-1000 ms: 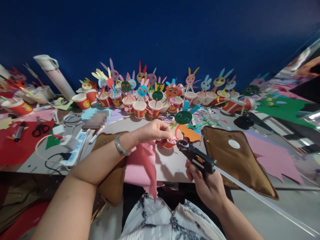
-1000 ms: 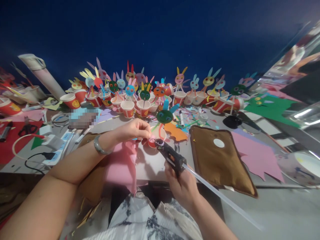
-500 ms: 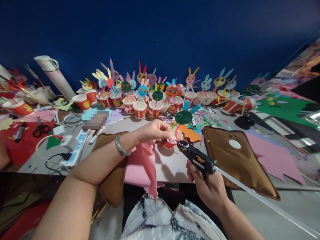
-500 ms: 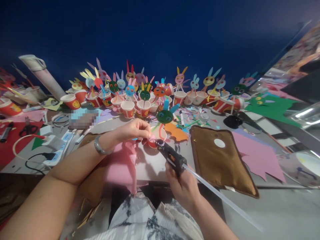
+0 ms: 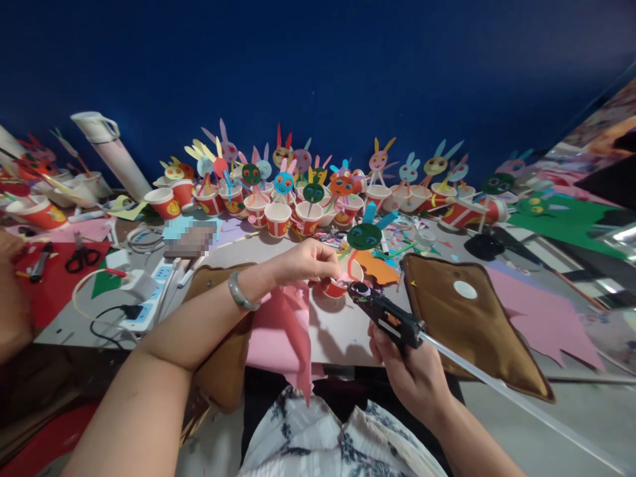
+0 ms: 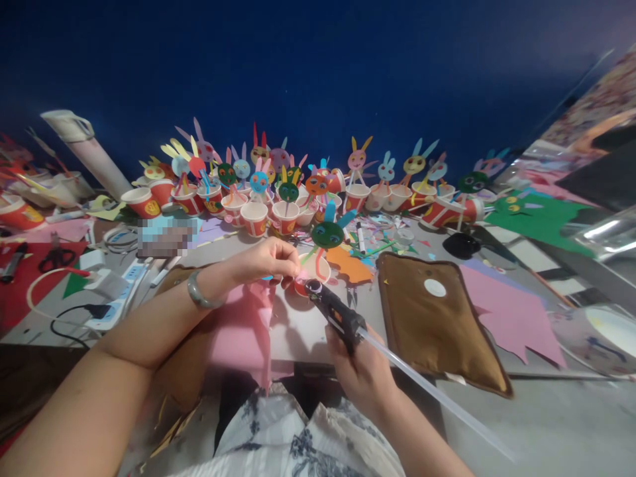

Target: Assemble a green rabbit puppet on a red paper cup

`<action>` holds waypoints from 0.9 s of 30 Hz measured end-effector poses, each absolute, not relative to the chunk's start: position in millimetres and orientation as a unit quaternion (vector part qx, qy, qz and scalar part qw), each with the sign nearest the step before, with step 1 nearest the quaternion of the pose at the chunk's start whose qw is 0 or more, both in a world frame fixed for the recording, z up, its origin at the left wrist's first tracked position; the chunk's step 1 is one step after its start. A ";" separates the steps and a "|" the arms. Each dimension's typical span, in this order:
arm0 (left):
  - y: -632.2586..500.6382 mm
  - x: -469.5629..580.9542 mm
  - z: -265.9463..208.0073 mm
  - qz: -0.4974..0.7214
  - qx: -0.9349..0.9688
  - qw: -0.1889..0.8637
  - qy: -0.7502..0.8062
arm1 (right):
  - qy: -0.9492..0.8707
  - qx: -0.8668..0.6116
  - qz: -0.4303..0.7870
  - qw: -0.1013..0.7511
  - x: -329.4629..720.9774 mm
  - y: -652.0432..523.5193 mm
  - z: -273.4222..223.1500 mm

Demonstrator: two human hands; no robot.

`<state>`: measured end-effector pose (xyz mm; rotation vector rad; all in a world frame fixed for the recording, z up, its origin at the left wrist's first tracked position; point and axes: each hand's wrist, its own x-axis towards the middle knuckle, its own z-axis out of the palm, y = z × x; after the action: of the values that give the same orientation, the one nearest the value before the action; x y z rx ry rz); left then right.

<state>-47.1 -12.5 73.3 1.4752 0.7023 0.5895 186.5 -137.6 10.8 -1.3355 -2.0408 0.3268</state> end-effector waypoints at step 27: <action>-11.6 -46.1 71.1 0.267 0.631 0.661 0.305 | -0.776 -0.513 0.117 0.348 176.9 -140.3 18.6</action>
<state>-46.1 -11.6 71.1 1.4284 0.6896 0.6050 176.9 -140.3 18.6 -1.3296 -2.0118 0.3042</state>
